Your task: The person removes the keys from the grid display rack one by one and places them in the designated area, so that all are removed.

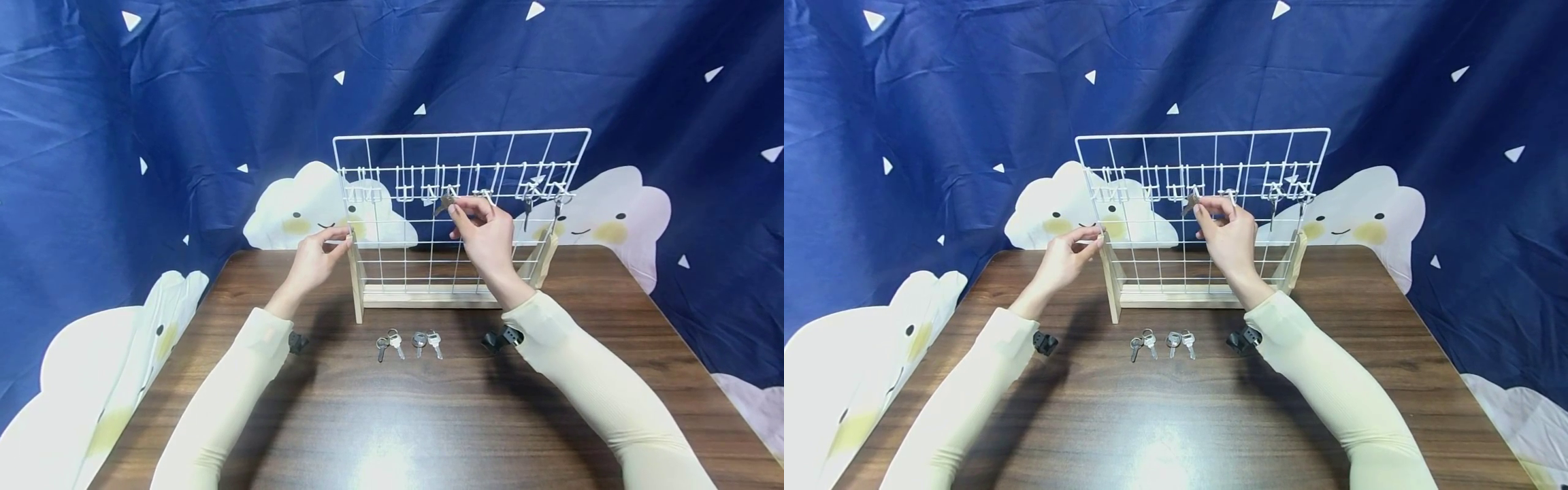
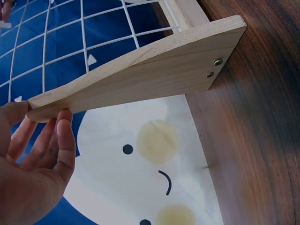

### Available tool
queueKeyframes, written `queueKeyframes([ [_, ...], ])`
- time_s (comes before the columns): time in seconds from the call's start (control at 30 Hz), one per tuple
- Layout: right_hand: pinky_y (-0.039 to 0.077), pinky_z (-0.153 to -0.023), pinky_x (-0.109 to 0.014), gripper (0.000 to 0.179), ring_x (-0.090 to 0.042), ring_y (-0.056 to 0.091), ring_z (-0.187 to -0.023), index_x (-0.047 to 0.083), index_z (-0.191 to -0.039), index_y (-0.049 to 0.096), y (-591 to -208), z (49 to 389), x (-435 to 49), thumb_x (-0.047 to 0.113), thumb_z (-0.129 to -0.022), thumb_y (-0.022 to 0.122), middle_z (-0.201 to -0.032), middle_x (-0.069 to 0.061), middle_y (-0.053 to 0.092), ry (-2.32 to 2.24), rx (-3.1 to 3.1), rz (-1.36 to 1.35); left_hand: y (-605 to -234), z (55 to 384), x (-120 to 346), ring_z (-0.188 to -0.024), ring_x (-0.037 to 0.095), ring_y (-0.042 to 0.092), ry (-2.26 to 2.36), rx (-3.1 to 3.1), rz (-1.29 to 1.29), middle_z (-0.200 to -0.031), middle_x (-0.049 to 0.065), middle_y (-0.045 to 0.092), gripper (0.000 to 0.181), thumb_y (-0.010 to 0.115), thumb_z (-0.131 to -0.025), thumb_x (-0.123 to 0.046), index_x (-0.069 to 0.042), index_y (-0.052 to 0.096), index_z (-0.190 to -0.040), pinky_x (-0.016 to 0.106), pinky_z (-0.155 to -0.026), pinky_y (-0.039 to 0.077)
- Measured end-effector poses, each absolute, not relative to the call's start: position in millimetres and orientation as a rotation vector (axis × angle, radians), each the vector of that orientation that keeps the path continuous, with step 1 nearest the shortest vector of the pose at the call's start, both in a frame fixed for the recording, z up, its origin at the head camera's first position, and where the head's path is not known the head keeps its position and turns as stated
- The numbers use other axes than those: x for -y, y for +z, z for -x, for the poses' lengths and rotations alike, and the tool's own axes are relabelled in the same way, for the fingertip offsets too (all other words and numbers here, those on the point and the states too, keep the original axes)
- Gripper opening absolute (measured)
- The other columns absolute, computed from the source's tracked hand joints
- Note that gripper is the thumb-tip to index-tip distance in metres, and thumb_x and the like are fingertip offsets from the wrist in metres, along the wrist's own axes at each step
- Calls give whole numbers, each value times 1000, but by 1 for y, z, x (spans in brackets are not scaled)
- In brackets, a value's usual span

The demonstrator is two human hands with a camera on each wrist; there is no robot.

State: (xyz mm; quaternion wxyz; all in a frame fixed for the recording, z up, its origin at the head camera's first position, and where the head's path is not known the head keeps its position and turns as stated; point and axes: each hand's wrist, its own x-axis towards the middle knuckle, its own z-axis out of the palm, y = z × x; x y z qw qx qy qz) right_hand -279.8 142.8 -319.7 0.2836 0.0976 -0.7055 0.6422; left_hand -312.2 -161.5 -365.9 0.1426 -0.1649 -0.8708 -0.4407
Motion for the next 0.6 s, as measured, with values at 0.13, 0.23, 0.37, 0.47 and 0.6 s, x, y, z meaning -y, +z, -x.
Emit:
queueKeyframes([
  [0.13, 57, -53, -21, 19, -10, 64, -50, -1, -101, 73, -321, 282, -141, 13, -88, 76, -83, 8, 75, 1780, 1843, -273, -366, 312, 161, -103, 34, 72, -1277, 2511, 472, -120, 14, 72, 33, 67, -97, -26, -11, 68, -126, 43, -93, 59],
  [0.23, 56, -52, -19, 17, -8, 64, -49, -2, -101, 73, -321, 282, -141, 10, -88, 76, -83, 8, 75, 1799, 1840, -264, -365, 312, 161, -103, 34, 72, -1275, 2515, 475, -120, 14, 72, 33, 67, -97, -26, -10, 68, -126, 43, -93, 59],
  [0.37, 54, -51, -18, 19, -6, 62, -48, -4, -102, 73, -321, 281, -142, 10, -88, 76, -80, 10, 74, 1764, 1859, -263, -365, 311, 160, -103, 34, 72, -1276, 2519, 472, -120, 15, 72, 33, 67, -97, -25, -9, 68, -126, 42, -93, 59],
  [0.47, 55, -53, -20, 21, -4, 61, -49, -6, -102, 72, -319, 277, -141, 9, -88, 75, -79, 13, 72, 1734, 1866, -267, -364, 311, 160, -103, 34, 72, -1274, 2519, 462, -119, 14, 73, 32, 67, -97, -25, -11, 68, -126, 42, -93, 59],
  [0.6, 57, -55, -22, 20, -5, 61, -50, -9, -102, 71, -314, 268, -141, 6, -89, 74, -78, 14, 72, 1736, 1867, -255, -364, 311, 160, -103, 33, 72, -1266, 2521, 460, -119, 13, 73, 32, 67, -97, -26, -12, 68, -126, 42, -94, 58],
])
